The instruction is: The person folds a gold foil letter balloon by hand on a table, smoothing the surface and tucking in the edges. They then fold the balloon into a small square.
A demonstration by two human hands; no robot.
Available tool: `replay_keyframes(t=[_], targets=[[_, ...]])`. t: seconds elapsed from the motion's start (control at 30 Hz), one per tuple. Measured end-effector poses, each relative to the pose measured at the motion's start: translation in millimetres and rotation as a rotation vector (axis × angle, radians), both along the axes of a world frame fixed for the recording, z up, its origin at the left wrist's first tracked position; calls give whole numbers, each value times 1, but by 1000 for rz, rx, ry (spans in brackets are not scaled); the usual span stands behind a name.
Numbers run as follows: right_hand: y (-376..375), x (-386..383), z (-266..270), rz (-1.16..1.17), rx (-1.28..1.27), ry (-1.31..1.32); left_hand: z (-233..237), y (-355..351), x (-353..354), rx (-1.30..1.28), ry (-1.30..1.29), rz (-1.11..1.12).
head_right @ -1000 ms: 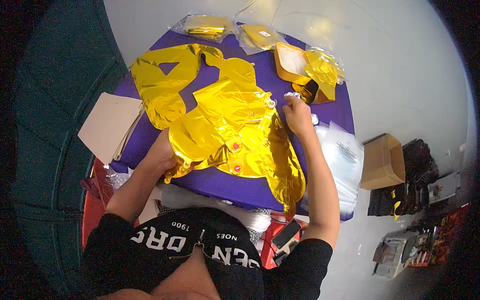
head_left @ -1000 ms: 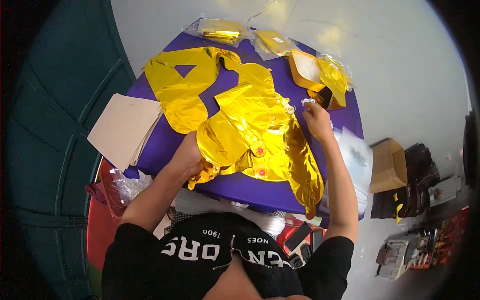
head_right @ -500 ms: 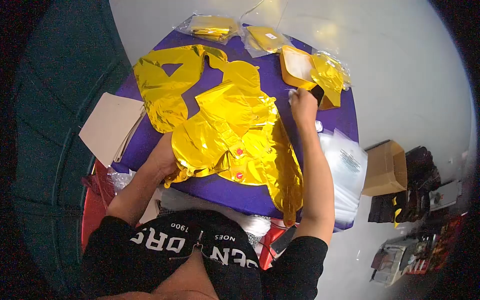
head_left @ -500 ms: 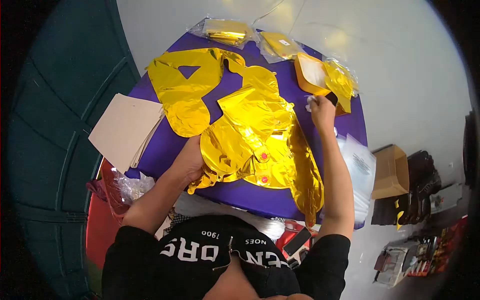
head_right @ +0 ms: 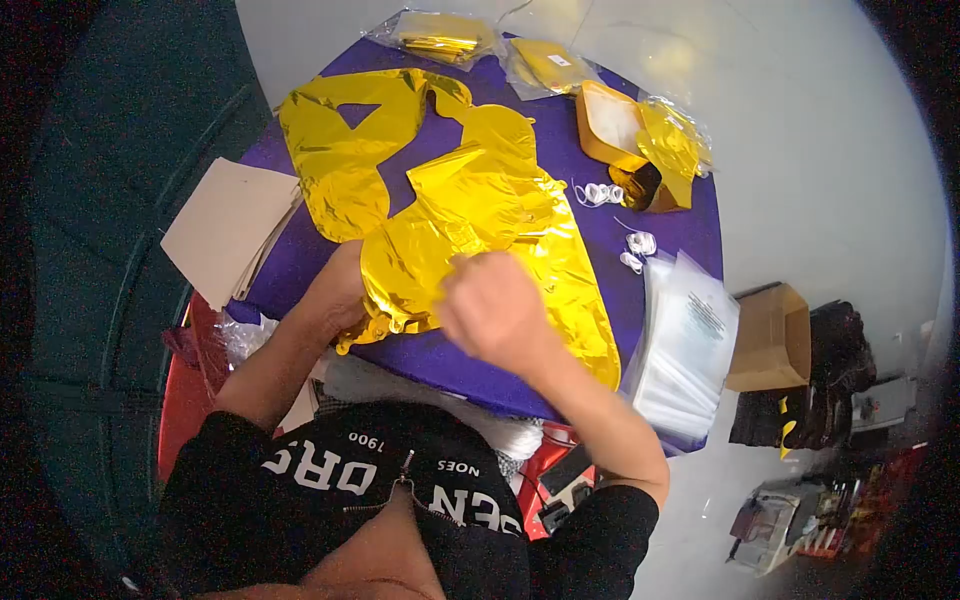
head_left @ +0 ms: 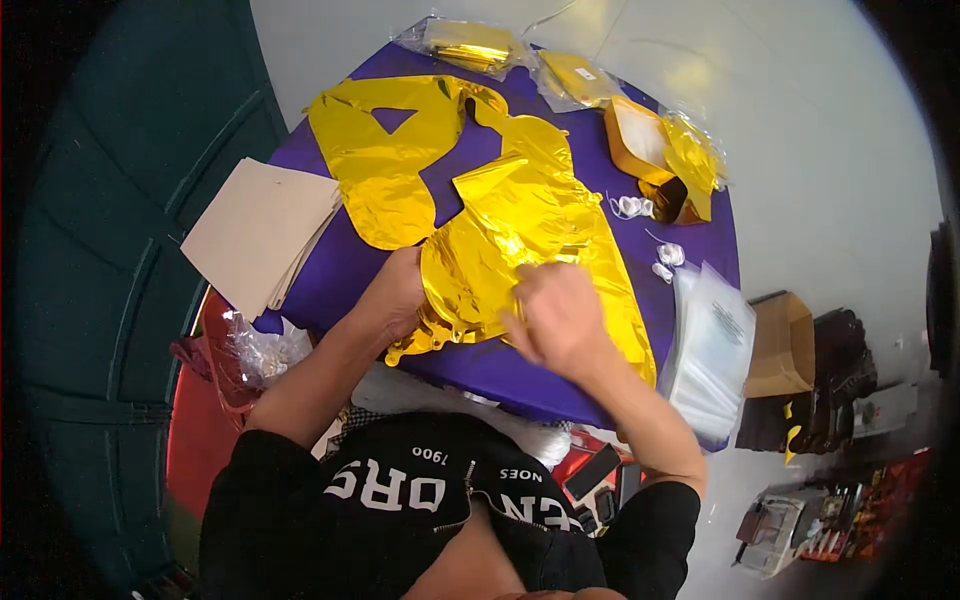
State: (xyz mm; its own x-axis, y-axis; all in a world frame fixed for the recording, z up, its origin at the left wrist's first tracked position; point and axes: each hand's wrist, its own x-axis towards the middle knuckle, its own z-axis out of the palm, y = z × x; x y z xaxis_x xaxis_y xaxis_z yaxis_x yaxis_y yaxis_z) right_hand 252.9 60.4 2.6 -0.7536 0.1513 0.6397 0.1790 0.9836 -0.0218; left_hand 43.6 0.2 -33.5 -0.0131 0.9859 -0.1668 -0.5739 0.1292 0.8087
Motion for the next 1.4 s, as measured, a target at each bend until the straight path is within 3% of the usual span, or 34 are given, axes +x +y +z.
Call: replay_keyframes(t=[0.1,0.2,0.37,0.5,0.8,1.0,1.1,1.2,1.3,1.37,1.4], targets=[[-23,-18,12,70,25,-96,-3,1,-4,-10,-74,-32],[-25,-23,24,-36,-40,-220,-1,0,-6,-17,-72,-34],[-10,-22,2,13,5,-173,0,1,-3,-29,-133,-20],[-1,-21,-6,72,-22,-127,-10,2,-4,18,-37,-21],[-4,-17,1,44,-259,-106,-22,7,-8,-9,-59,-54],[-4,-24,-8,57,-172,-108,-19,6,-6,7,-64,-69],[5,-25,-17,87,-67,-10,-22,7,-7,-1,-55,-37],[18,-13,-14,-112,-105,124,-22,6,-6,-8,-42,-24],[29,-12,19,-349,42,424,-15,2,-9,-89,-22,-56],[24,-16,23,-289,-28,730,0,-1,-4,-155,23,1],[21,-13,28,-259,36,603,-5,0,-3,-131,29,1]])
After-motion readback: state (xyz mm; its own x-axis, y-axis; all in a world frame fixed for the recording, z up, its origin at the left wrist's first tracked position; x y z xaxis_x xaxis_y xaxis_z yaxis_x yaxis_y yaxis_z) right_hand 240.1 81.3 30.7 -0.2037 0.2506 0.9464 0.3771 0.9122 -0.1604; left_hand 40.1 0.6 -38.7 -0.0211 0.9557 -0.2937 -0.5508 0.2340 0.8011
